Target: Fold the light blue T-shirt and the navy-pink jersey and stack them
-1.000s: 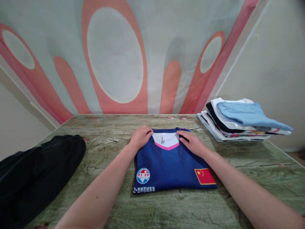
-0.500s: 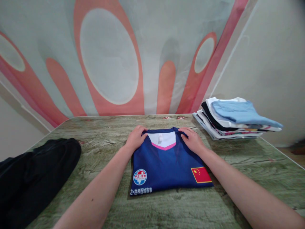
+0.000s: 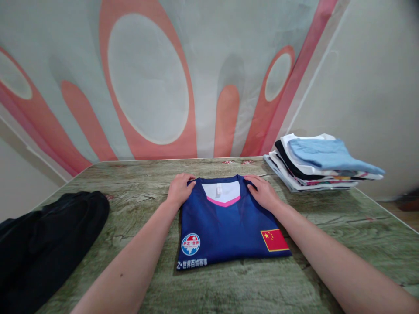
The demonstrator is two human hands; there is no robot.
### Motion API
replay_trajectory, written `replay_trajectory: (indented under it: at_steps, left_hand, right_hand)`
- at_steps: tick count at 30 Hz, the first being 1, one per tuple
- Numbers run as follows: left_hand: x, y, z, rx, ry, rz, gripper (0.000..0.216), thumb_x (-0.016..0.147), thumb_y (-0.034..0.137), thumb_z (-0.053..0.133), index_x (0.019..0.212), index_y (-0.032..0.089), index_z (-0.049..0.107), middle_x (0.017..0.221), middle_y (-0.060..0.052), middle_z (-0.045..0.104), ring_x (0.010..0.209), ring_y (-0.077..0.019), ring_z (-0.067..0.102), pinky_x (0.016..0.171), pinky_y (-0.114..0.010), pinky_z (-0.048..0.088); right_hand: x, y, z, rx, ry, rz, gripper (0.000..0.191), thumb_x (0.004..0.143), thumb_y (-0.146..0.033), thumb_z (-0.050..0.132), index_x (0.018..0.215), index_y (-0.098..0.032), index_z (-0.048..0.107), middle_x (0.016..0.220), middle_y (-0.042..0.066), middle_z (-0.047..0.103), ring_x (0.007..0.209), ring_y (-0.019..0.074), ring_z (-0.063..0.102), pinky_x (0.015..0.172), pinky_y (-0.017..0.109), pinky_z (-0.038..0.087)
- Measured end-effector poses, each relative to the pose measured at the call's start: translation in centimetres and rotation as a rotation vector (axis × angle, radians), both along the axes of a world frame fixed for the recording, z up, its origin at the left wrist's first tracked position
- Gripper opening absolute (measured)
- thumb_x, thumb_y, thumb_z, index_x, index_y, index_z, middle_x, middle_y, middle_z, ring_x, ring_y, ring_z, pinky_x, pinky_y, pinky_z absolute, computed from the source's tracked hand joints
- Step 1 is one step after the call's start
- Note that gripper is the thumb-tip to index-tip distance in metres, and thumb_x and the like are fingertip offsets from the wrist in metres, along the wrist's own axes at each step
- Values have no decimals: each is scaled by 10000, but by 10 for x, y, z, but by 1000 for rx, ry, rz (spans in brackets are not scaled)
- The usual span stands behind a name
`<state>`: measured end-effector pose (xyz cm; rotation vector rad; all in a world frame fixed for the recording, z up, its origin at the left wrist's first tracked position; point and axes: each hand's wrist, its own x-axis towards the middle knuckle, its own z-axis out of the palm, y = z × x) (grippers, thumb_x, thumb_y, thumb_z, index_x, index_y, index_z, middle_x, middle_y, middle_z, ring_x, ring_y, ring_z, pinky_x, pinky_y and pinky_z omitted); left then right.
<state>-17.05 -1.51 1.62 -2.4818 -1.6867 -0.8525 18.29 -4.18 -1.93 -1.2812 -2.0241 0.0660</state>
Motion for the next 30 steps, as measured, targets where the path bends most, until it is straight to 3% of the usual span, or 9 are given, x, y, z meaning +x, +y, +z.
replay_trajectory:
  at_steps: [4, 7, 11, 15, 19, 23, 26, 30]
  left_hand:
    - [8, -6, 11, 59, -62, -42, 150, 869, 241, 545, 931, 194, 673, 954, -67, 649, 974, -230, 568, 912, -369, 437]
    - [25, -17, 20, -24, -95, -199, 214, 897, 247, 505, 1020, 207, 675, 990, -57, 640, 953, -200, 579, 887, -335, 455]
    - [40, -26, 21, -147, 90, -443, 356, 885, 344, 562, 1230, 280, 623, 1210, -64, 571, 1086, -224, 527, 970, -368, 398]
    - [36, -24, 20, -231, 239, -537, 328, 924, 370, 518, 1238, 378, 615, 1319, -33, 516, 1147, -229, 488, 1011, -390, 340]
    - [28, -22, 26, -308, 242, -582, 327, 920, 355, 532, 1230, 427, 605, 1393, -6, 483, 1222, -236, 453, 1045, -396, 306]
    - [29, -24, 29, -380, 191, -569, 320, 885, 352, 576, 1187, 441, 632, 1409, 19, 482, 1258, -247, 438, 1073, -410, 288]
    - [31, -23, 26, -350, 97, -514, 276, 859, 320, 597, 1114, 365, 694, 1340, -17, 543, 1210, -241, 487, 1055, -401, 330]
    - [21, -11, 17, -134, -64, -130, 287, 864, 255, 533, 1095, 234, 703, 1124, -73, 642, 1066, -229, 568, 983, -378, 407]
  right_hand:
    - [-5, -3, 7, 68, -13, 44, 373, 859, -123, 466, 1162, -250, 644, 1204, 56, 632, 1149, 217, 558, 1023, 425, 431]
    - [-10, -7, 10, 94, -46, 101, 352, 870, -109, 457, 1110, -257, 668, 1160, 53, 654, 1114, 213, 576, 997, 424, 445]
    - [-12, -7, 7, 61, -78, 145, 327, 867, -105, 474, 1079, -248, 678, 1114, 50, 675, 1044, 204, 612, 964, 406, 469]
    - [-8, -3, 3, 45, -71, 136, 317, 868, -118, 483, 1078, -247, 681, 1103, 51, 681, 1035, 202, 618, 960, 400, 472]
    - [-7, -2, 2, 29, -71, 128, 317, 869, -127, 481, 1082, -249, 681, 1115, 49, 677, 1054, 201, 611, 974, 400, 463]
    - [-8, -4, 4, -12, -77, 115, 319, 878, -141, 467, 1083, -257, 681, 1135, 48, 666, 1077, 206, 599, 990, 410, 449]
    - [-10, -6, 5, -18, -69, 112, 336, 870, -134, 464, 1104, -256, 671, 1145, 54, 658, 1091, 214, 588, 995, 418, 443]
    - [-7, -5, 6, 1, -47, 12, 403, 843, -124, 473, 1205, -238, 609, 1221, 74, 616, 1150, 231, 547, 1019, 428, 420]
